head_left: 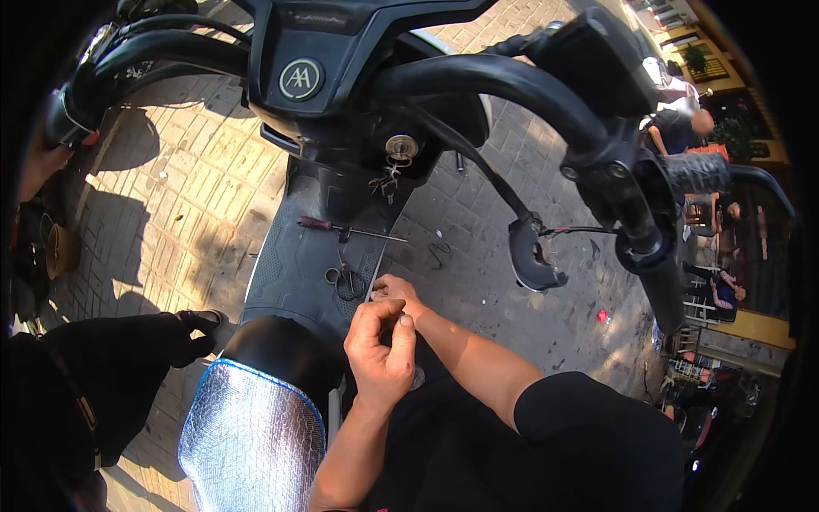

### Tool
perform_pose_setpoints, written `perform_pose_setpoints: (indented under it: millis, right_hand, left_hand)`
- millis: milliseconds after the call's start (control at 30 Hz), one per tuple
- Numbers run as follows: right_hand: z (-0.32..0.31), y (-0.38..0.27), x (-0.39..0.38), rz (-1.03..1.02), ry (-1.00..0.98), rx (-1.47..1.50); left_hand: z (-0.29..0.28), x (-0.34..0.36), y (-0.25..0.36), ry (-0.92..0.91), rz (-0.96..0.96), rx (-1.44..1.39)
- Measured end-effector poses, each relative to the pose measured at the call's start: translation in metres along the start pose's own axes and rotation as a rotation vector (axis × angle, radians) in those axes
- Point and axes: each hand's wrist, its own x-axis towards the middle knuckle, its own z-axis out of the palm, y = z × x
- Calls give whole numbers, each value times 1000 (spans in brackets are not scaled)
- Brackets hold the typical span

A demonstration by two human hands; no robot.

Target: The person works on the right handlebar area of a motorcycle, using a screwdriver and scissors to adjust and secure components near the throttle and brake assembly. The person repeatedly manipulates small parts and wires while another person stands nearby.

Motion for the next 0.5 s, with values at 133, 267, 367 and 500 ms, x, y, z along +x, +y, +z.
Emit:
perform_pose_setpoints:
  millis: [133, 267, 367, 500]
  right_hand:
    - [-111, -31, -88, 58, 177, 595]
    - [-206, -70, -141, -265, 485, 754]
    - [-237, -109, -165, -695, 510, 444]
    - [-248, -152, -174, -939, 415, 283]
  left_hand:
    - [29, 39, 90, -130, 276, 84]
    - [60, 68, 142, -215, 315, 232]
    - [73, 79, 161, -302, 155, 470]
    - [88, 85, 170, -358, 222, 756]
